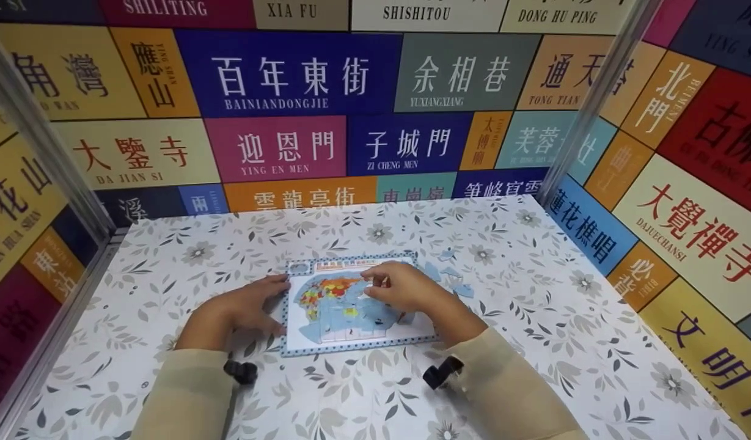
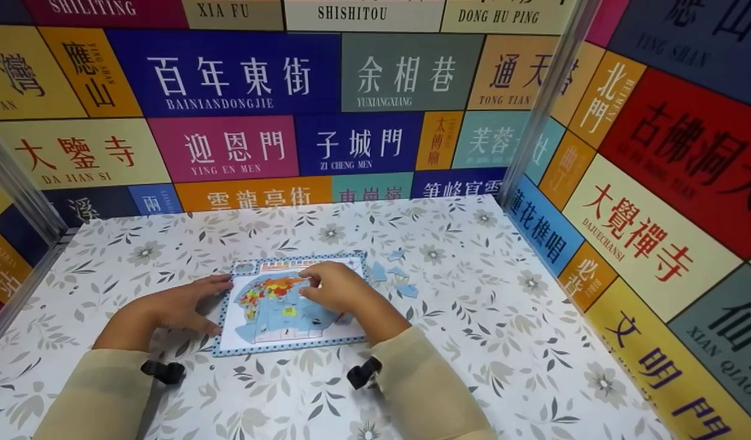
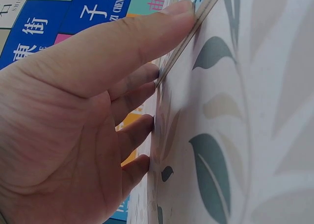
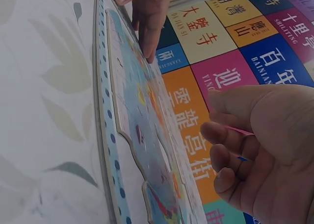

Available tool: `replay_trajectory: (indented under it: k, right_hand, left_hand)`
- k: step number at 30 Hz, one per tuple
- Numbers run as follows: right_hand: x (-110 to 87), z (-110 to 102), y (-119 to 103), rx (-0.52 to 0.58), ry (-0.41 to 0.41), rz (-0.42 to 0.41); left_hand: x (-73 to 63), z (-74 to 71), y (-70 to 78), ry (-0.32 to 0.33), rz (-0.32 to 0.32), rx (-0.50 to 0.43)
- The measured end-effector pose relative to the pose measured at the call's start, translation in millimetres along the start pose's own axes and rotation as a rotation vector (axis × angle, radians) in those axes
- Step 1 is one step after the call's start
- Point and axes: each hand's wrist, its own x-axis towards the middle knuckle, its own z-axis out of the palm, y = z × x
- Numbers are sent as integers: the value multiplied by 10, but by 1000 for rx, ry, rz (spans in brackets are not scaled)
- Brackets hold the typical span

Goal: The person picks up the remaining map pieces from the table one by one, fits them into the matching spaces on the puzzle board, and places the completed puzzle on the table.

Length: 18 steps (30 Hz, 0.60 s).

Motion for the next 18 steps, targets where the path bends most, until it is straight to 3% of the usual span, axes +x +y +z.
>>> replay_trajectory:
  k: [11,18]
  right_hand:
    - [-280,-291,175,-84,65,26]
    - [-407,-460,414,-90,98,69]
  left_hand:
    - [8,1,-8,-6,-26,-15]
    - [16,3,-23,-1,-39,-2]
